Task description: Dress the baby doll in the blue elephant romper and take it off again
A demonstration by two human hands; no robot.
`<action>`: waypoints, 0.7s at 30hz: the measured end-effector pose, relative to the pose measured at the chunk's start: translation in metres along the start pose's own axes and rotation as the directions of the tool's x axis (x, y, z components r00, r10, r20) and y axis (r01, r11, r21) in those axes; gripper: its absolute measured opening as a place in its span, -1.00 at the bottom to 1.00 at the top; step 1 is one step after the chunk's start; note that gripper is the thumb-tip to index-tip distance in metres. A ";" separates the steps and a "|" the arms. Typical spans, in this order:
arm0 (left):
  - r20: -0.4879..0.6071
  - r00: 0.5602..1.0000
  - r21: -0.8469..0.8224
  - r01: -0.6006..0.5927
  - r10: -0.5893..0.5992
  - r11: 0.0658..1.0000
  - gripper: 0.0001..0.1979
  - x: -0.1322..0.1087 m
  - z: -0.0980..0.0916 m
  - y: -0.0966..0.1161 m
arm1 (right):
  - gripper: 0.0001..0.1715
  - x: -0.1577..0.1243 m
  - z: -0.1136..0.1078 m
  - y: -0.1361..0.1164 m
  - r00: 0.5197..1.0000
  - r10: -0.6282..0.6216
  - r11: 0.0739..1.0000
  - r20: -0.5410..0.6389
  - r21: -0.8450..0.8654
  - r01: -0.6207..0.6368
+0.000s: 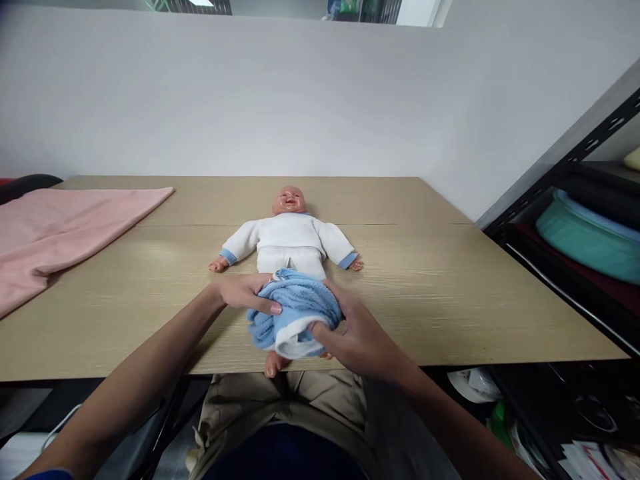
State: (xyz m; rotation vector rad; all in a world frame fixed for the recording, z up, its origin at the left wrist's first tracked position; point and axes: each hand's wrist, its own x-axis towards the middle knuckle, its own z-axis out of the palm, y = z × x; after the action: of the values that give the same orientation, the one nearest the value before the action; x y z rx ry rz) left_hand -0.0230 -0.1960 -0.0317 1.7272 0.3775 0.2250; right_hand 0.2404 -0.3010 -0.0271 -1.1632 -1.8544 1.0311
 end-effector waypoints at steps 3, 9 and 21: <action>-0.114 0.992 -0.067 0.038 -0.046 0.997 -0.56 0.004 0.007 -0.001 | -0.72 0.002 0.005 0.002 0.983 -0.015 0.988 -0.182 -0.155 -0.014; -0.119 0.983 -0.117 0.128 -0.142 0.985 -0.53 0.014 0.027 0.013 | -0.65 0.000 0.011 -0.013 0.953 0.133 0.932 -0.272 -0.292 -0.213; -0.377 0.923 0.308 0.200 -0.074 0.930 -0.66 0.018 0.050 0.021 | -0.53 -0.017 0.010 -0.008 0.932 0.313 0.871 -0.185 -0.335 -0.359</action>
State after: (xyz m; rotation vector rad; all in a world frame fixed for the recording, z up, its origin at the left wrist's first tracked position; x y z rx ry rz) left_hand 0.0141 -0.2384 -0.0215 1.9917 0.8498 0.3928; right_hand 0.2348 -0.3213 -0.0266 -1.7831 -1.8279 0.7849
